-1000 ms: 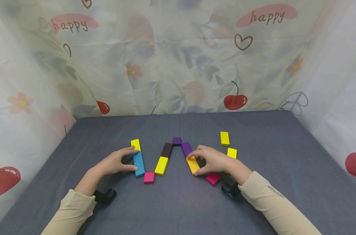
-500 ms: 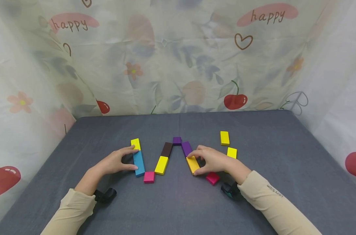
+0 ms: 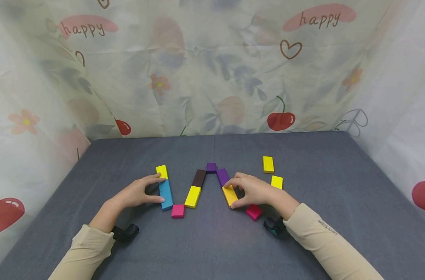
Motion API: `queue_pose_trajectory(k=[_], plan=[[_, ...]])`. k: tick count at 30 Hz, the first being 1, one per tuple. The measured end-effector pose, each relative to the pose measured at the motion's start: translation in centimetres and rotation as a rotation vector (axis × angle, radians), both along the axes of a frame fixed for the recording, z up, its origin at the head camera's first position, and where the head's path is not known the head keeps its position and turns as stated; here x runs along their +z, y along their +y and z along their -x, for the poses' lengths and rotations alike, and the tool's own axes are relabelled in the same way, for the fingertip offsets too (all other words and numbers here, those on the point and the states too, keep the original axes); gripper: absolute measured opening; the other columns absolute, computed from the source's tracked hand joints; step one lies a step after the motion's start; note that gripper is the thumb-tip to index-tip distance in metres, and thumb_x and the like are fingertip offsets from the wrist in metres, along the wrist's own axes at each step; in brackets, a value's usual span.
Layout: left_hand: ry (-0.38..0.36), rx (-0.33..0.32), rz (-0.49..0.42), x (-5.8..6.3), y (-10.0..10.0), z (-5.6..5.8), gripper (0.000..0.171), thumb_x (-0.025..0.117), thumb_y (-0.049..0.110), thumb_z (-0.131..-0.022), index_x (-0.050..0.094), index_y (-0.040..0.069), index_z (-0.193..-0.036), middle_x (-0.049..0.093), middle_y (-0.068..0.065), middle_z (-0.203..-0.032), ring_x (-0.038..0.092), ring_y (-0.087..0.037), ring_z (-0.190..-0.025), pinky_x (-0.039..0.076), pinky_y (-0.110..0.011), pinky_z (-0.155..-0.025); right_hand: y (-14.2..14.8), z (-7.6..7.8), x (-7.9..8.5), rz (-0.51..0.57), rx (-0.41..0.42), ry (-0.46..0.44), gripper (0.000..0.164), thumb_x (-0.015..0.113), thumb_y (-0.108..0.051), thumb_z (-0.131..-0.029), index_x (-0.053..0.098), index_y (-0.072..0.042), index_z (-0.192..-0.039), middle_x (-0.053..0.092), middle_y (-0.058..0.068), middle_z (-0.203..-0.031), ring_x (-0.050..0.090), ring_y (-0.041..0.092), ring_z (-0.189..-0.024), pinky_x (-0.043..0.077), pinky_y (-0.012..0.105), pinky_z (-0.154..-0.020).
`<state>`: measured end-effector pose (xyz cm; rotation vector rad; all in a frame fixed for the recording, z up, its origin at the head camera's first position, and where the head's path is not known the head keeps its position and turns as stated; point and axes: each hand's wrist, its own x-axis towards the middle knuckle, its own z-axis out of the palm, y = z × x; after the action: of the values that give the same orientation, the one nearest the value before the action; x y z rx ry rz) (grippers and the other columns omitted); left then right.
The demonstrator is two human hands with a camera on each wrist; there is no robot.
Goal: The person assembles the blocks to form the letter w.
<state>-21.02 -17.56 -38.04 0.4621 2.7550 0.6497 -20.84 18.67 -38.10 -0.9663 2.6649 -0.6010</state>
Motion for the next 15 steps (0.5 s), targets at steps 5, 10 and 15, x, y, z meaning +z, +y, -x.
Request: queue_pose_trajectory(k=[5,10,15], plan=[[-0.002,0.007,0.002,-0.04,0.01,0.00,0.071,0.074,0.038,-0.077,0.047,0.009,-0.137,0.034,-0.019,-0.149,0.032,-0.039,-0.137,0.033,-0.056,-0.107,-0.06,0.03,0.05,-0.001,-0.002,-0.005,0.055,0.075,-0.039,-0.076,0.059,-0.018,-0.124,0.054,-0.003,-0.100,0.049,0.012,-0.089,0.046,0.027,-0.076],[-0.001,0.009,0.002,-0.01,0.03,-0.05,0.071,0.074,0.037,-0.077,0.047,0.009,-0.137,0.034,-0.018,-0.149,0.032,-0.039,-0.137,0.034,-0.056,-0.107,0.10,0.01,0.19,0.012,-0.001,-0.004,0.055,0.075,-0.040,-0.076,0.059,-0.017,-0.124,0.055,-0.003,-0.101,0.050,0.013,-0.090,0.047,0.028,-0.077],[-0.002,0.010,0.002,0.05,0.04,-0.07,0.071,0.074,0.037,-0.077,0.047,0.009,-0.137,0.035,-0.018,-0.149,0.033,-0.039,-0.137,0.034,-0.056,-0.107,0.46,0.00,0.50,0.041,0.000,0.003,0.055,0.075,-0.040,-0.076,0.059,-0.017,-0.123,0.058,-0.002,-0.103,0.052,0.014,-0.090,0.048,0.029,-0.078]])
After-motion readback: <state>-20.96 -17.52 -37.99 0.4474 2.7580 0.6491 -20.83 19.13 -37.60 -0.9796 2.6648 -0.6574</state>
